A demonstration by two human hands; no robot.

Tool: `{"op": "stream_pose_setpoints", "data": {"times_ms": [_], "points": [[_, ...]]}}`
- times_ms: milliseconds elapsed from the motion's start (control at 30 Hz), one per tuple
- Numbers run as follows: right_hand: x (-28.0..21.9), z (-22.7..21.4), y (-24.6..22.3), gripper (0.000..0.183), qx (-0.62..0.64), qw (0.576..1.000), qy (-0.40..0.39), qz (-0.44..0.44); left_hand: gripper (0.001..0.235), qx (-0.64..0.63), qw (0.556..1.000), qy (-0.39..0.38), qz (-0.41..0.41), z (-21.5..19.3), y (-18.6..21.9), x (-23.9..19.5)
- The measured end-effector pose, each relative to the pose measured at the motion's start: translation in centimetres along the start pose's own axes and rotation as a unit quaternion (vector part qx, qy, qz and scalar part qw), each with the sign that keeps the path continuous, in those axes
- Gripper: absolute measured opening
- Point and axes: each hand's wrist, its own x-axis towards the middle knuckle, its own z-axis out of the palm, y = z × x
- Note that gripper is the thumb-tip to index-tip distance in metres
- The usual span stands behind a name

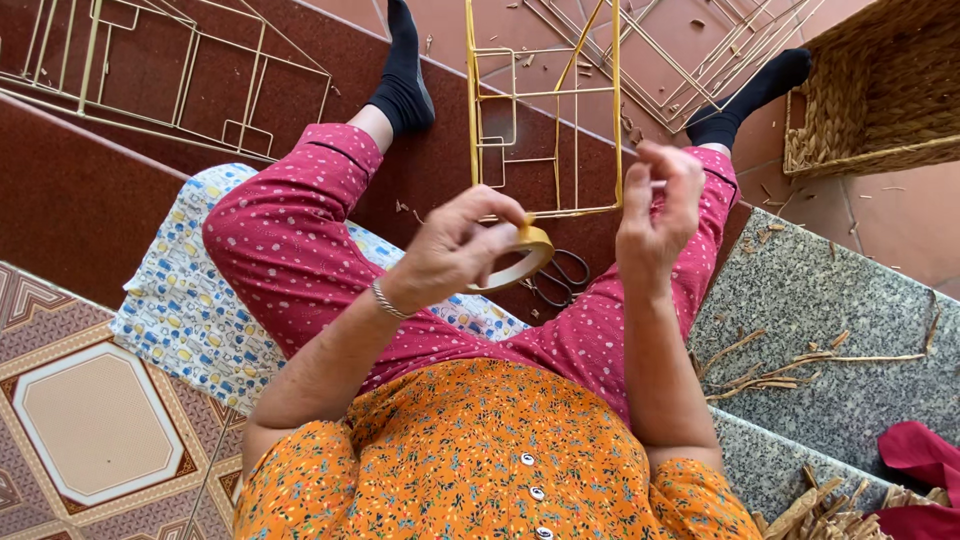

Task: The person sits on the floor and assembles a rectangular bamboo frame by wrapping joints with yellow tape. They use scissors to cut the tape and repeatedly rotate the frame to secure multiple corners.

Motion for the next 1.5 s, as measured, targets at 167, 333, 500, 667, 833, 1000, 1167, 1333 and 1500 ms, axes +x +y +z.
{"op": "stream_pose_setpoints", "data": {"times_ms": [167, 333, 500, 667, 833, 1000, 1167, 1333, 1500], "points": [[-2.2, -2.5, -4.6, 0.012, 0.105, 0.983, -0.152, 0.005, 0.014, 0.243, 0.957, 0.022, 0.158, 3.1, -1.0, 0.6], [-2.3, -3.3, -6.4, 0.015, 0.073, 0.983, -0.168, 0.023, 0.015, 0.241, 0.955, -0.006, 0.174, 4.1, -1.0, 0.6], [-2.7, -3.5, -6.1, 0.011, 0.109, 0.975, -0.178, 0.082, 0.013, 0.261, 0.95, -0.006, 0.169, 4.3, -1.0, 0.5], [-3.9, -3.2, -5.1, 0.008, 0.116, 0.973, -0.188, 0.074, 0.008, 0.282, 0.943, 0.013, 0.175, 4.6, -2.1, 0.3], [-5.5, -2.9, -4.0, 0.014, 0.057, 0.982, -0.179, 0.025, 0.008, 0.301, 0.944, 0.018, 0.138, 5.0, -3.6, 0.0], [-6.9, -3.1, -2.5, 0.013, 0.061, 0.983, -0.145, 0.091, 0.027, 0.269, 0.953, 0.002, 0.142, 5.0, -4.3, -1.2], [-5.9, -2.4, -0.7, 0.018, 0.012, 0.998, -0.03, 0.055, 0.046, 0.332, 0.925, -0.046, 0.181, 3.3, -3.8, -1.9], [-4.8, -1.2, 0.9, 0.018, 0.038, 0.997, 0.044, 0.047, 0.03, 0.203, 0.973, -0.072, 0.082, 2.7, -3.1, -1.6], [-4.8, 0.0, 1.7, 0.012, 0.145, 0.981, 0.056, 0.117, 0.028, 0.113, 0.993, -0.031, -0.022, 3.3, -2.1, -0.2]]}}
